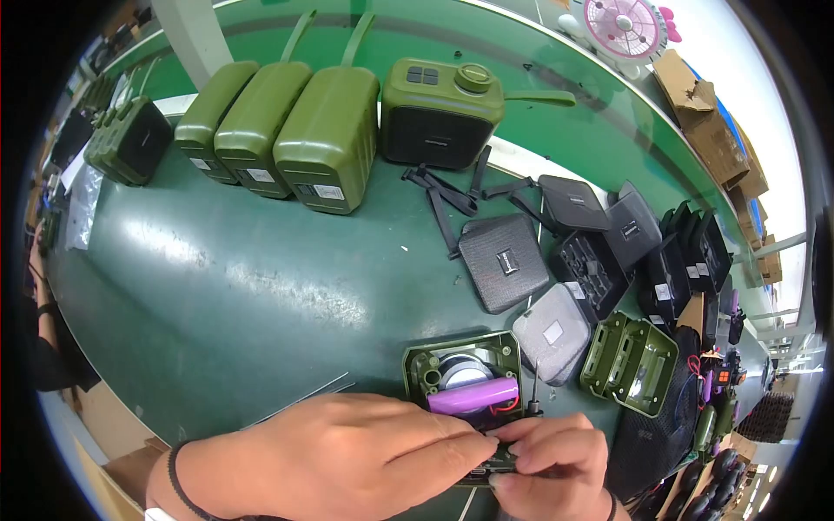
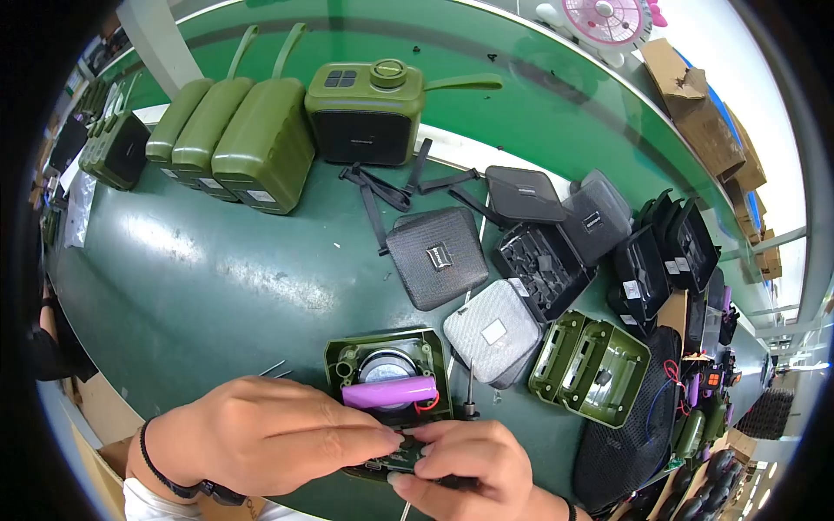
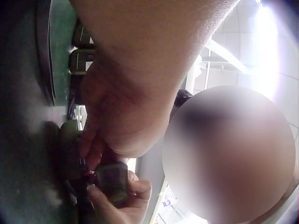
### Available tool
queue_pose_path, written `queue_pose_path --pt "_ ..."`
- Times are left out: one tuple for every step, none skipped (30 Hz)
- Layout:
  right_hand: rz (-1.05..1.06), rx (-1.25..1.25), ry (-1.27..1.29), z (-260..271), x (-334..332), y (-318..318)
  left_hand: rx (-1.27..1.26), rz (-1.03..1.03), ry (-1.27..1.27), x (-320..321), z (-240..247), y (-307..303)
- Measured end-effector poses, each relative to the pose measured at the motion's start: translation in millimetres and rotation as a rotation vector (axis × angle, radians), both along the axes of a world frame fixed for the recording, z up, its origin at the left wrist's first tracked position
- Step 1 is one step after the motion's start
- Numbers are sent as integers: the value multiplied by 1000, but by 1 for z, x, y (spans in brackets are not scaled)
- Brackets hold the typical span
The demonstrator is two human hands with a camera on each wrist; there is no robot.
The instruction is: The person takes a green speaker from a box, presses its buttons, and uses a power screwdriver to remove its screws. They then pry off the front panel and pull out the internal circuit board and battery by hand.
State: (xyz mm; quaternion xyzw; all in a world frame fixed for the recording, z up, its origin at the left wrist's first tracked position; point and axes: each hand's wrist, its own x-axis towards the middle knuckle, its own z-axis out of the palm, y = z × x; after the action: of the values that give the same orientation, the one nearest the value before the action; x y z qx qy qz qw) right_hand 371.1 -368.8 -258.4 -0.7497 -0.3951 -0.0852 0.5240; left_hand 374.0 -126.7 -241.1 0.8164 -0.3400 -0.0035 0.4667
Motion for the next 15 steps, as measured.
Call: queue_pose_path --pt "-32 -4 20 -1 -1 0 4 -2 0 0 -1 0" --pt "-34 0 20 0 -1 -1 2 5 -16 0 -1 -1" --pt "-74 -63 26 3 -1 -2 1 13 -30 0 -1 -1" --pt "-113 -126 33 5 -1 -3 5 12 -29 0 0 -1" --pt "-114 -122 35 7 0 -2 6 24 -37 0 1 0" --pt "-138 -122 52 8 0 -1 5 37 -45 0 2 0" --pt "-163 -123 70 9 1 1 9 35 -43 -1 2 -1" --pt "-187 -94 70 11 2 5 14 50 -56 -1 0 -2" --pt "-191 -91 72 6 0 2 20 64 -70 -1 -1 -3" --pt "-163 -96 111 -3 -3 -3 24 60 -69 -1 0 -4" --pt "-135 -100 150 -9 -5 -6 30 72 -54 -1 0 -6" --pt "-117 -93 105 -10 -2 -7 38 85 -39 -1 0 -8" --pt "-122 -86 107 -9 0 -7 45 79 -38 -1 -2 -8" --pt "-106 -119 76 -6 1 -6 11 93 -63 -2 -5 -9" --pt "-91 -153 44 -5 1 -6 -23 106 -89 -2 -8 -10"
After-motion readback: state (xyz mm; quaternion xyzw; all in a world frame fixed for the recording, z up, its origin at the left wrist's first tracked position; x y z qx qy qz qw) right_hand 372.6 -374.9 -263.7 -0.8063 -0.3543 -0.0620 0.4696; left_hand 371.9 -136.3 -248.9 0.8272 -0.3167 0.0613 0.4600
